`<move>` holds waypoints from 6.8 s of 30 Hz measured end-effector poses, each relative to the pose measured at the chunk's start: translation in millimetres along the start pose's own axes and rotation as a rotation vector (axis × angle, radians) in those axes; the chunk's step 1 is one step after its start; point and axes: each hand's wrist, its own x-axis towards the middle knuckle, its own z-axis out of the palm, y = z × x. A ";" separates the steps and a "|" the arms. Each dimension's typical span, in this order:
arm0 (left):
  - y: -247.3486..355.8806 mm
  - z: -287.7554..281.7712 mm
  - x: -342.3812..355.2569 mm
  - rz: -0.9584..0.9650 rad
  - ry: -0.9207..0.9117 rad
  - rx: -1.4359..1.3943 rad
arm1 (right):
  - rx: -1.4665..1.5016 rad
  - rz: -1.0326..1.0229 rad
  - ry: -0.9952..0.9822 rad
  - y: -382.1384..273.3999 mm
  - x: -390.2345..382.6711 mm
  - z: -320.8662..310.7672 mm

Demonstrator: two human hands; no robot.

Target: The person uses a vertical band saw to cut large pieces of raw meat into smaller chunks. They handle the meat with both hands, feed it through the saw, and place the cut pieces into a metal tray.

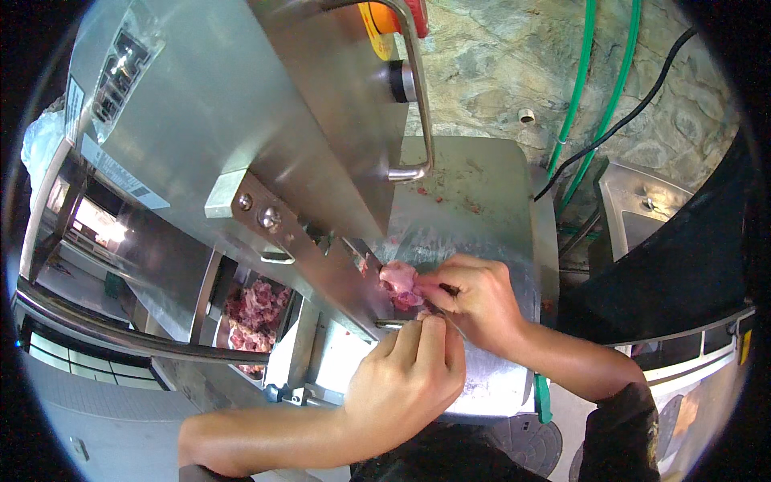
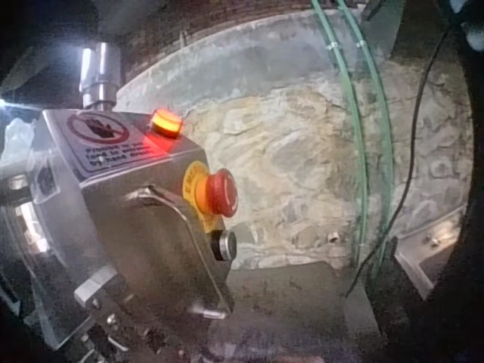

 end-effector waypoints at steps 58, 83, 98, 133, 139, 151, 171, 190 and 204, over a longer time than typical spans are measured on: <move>-8.1 7.1 32.2 -0.002 -0.083 0.135 | 0.490 -0.276 -0.862 95.0 133.6 15.4; 2.5 3.1 26.8 -0.242 -0.105 -0.077 | -0.319 -0.519 -0.698 134.3 204.2 8.1; -6.0 6.7 31.2 -0.065 -0.065 0.049 | -0.191 -0.289 -0.728 141.3 193.6 6.6; 37.1 57.3 11.0 -0.517 0.480 -0.197 | -0.177 0.021 -1.565 15.4 220.3 77.1; 35.4 55.0 10.4 -0.532 0.490 -0.211 | -0.226 0.006 -1.524 2.8 217.4 75.5; 31.8 51.9 8.9 -0.508 0.481 -0.283 | -0.286 -0.113 -1.508 9.2 215.4 74.0; 31.7 49.8 8.3 -0.545 0.482 -0.223 | -0.227 -0.296 -1.319 41.7 217.7 44.1; 38.6 50.0 16.0 -0.550 0.454 -0.135 | 0.224 -0.128 -0.476 90.6 91.5 10.1; 44.6 60.8 23.2 -0.591 0.531 -0.128 | -0.464 0.038 -0.233 44.8 14.3 -24.9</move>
